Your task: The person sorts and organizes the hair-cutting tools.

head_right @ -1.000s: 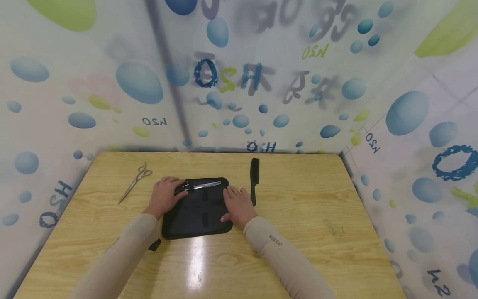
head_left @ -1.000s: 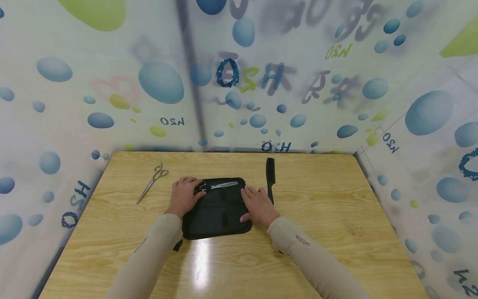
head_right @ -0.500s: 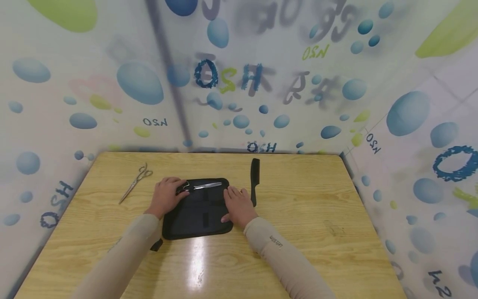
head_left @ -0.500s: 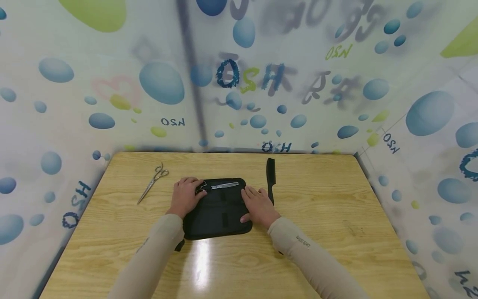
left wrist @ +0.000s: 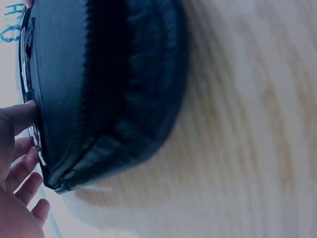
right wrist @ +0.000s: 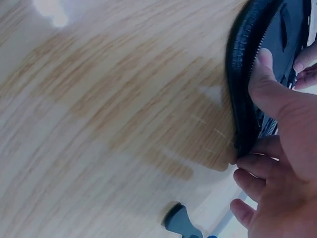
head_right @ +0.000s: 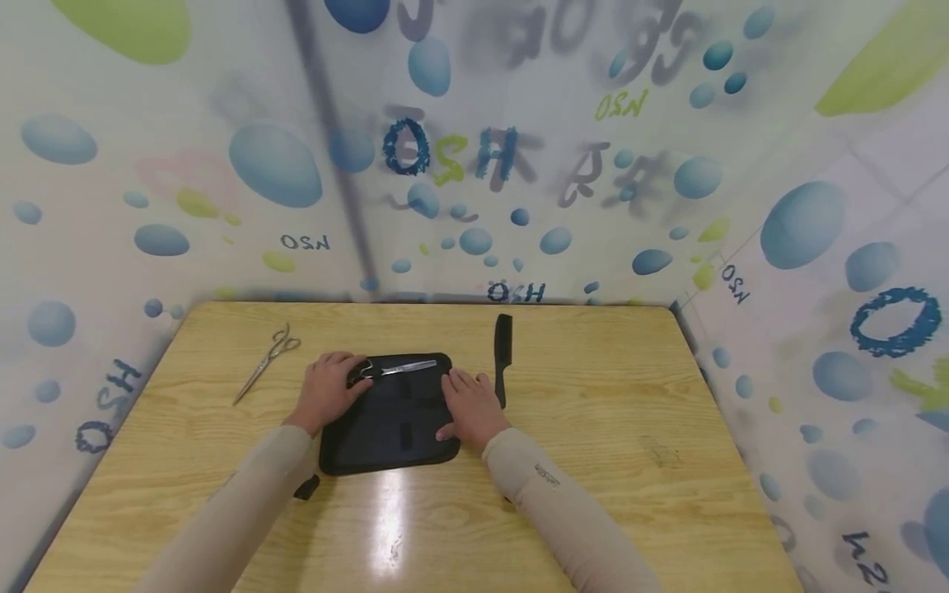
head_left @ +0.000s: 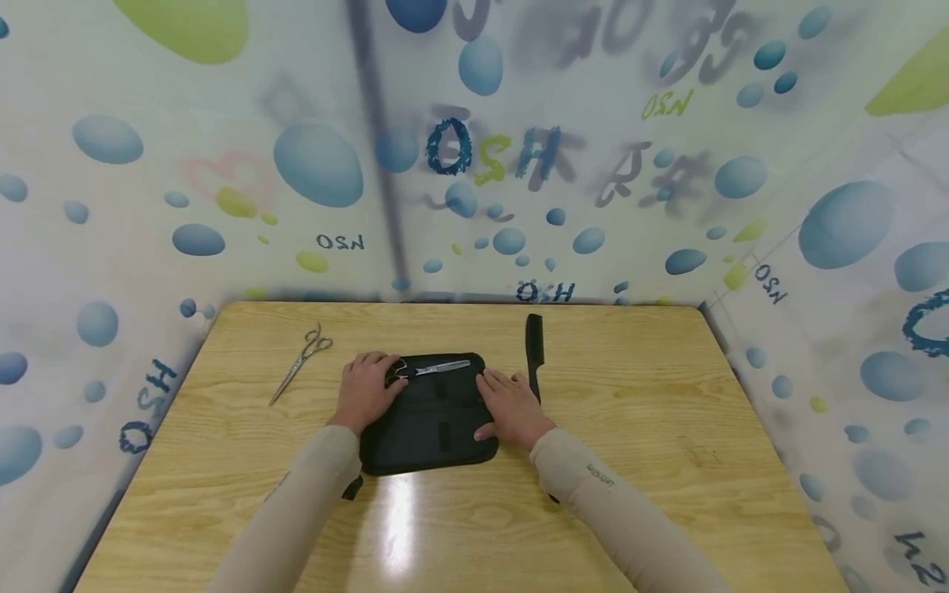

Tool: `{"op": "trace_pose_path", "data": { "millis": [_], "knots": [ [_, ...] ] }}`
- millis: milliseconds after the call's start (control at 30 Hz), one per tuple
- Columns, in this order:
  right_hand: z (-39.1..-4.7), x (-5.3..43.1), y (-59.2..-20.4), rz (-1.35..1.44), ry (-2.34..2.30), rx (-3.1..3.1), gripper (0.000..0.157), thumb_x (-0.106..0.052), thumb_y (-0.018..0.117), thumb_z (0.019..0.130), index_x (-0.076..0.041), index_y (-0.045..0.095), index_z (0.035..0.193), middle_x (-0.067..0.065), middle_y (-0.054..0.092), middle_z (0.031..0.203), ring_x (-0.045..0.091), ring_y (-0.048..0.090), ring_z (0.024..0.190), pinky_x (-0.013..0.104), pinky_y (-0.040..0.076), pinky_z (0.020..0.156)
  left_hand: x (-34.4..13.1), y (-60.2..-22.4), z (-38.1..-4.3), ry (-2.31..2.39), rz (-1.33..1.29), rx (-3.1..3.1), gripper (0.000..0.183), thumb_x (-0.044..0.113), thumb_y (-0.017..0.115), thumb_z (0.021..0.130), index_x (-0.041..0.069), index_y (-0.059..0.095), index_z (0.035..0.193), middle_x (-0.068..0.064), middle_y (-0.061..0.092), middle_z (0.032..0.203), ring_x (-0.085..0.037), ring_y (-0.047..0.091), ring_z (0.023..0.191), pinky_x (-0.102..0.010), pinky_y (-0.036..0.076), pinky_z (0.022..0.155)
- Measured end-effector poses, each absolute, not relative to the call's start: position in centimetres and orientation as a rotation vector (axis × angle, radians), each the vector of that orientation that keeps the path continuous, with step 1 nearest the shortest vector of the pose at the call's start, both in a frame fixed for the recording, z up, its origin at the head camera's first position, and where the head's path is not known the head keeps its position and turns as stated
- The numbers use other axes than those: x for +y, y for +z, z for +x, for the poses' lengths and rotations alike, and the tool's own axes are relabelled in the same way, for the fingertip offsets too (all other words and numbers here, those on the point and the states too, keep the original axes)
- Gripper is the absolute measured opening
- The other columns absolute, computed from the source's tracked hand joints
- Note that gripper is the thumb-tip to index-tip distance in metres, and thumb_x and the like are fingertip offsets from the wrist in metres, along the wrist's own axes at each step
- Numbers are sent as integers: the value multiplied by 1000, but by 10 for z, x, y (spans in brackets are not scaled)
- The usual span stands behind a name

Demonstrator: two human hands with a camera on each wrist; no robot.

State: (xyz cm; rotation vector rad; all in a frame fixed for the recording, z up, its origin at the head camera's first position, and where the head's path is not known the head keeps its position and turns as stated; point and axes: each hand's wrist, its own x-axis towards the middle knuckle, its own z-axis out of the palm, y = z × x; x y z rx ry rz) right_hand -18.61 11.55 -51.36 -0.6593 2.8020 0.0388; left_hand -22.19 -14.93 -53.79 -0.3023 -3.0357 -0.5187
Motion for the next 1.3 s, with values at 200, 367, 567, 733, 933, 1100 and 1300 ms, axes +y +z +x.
{"op": "trace_pose_path", "data": {
  "millis": [200, 367, 567, 733, 933, 1100, 1300],
  "knots": [
    [-187, 115, -510, -638, -13, 2768, 96, -59, 68, 81, -9, 31, 154, 8, 27, 161, 22, 25, 150, 48, 24, 118, -153, -539, -220, -615, -268, -2993, 45, 33, 65, 94, 8, 61, 131, -18, 60, 131, -40, 48, 126, -61, 36, 102],
    [-187, 118, -508, -605, -59, 2753, 90, -58, 63, 86, -11, 28, 155, 7, 29, 161, 21, 29, 148, 48, 27, 117, -160, -540, -220, -648, -268, -2928, 39, 29, 61, 96, 9, 62, 130, -17, 62, 128, -40, 51, 124, -61, 38, 101],
    [-191, 124, -507, -565, -150, 2783, 83, -56, 56, 92, -11, 28, 155, 6, 38, 156, 22, 42, 141, 50, 28, 116, -179, -539, -215, -578, -290, -2882, 34, 27, 64, 94, 9, 66, 124, -17, 65, 123, -40, 54, 118, -59, 41, 94],
    [-192, 130, -504, -590, -208, 2812, 76, -53, 54, 95, -10, 30, 154, 8, 47, 150, 23, 49, 135, 50, 31, 113, -201, -536, -209, -501, -250, -2839, 30, 22, 67, 91, 7, 69, 117, -18, 67, 118, -41, 56, 115, -61, 41, 96],
    [-189, 140, -499, -627, -226, 2838, 73, -51, 55, 96, -8, 34, 152, 9, 47, 150, 24, 48, 136, 49, 33, 112, -226, -529, -204, -454, -158, -2855, 30, 19, 64, 92, 4, 67, 118, -22, 64, 120, -45, 52, 118, -66, 37, 98],
    [-186, 146, -499, -655, -177, 2866, 71, -50, 55, 96, -6, 39, 149, 11, 46, 150, 26, 47, 136, 48, 35, 111, -242, -525, -204, -444, -70, -2882, 33, 18, 57, 94, 1, 63, 122, -27, 60, 125, -49, 49, 118, -68, 35, 96],
    [-184, 151, -500, -637, -183, 2874, 66, -48, 54, 97, -6, 43, 146, 12, 45, 150, 27, 44, 139, 51, 34, 112, -256, -530, -203, -398, 3, -2875, 34, 15, 57, 94, -2, 60, 122, -29, 58, 123, -50, 48, 117, -68, 35, 96]
  ]
}}
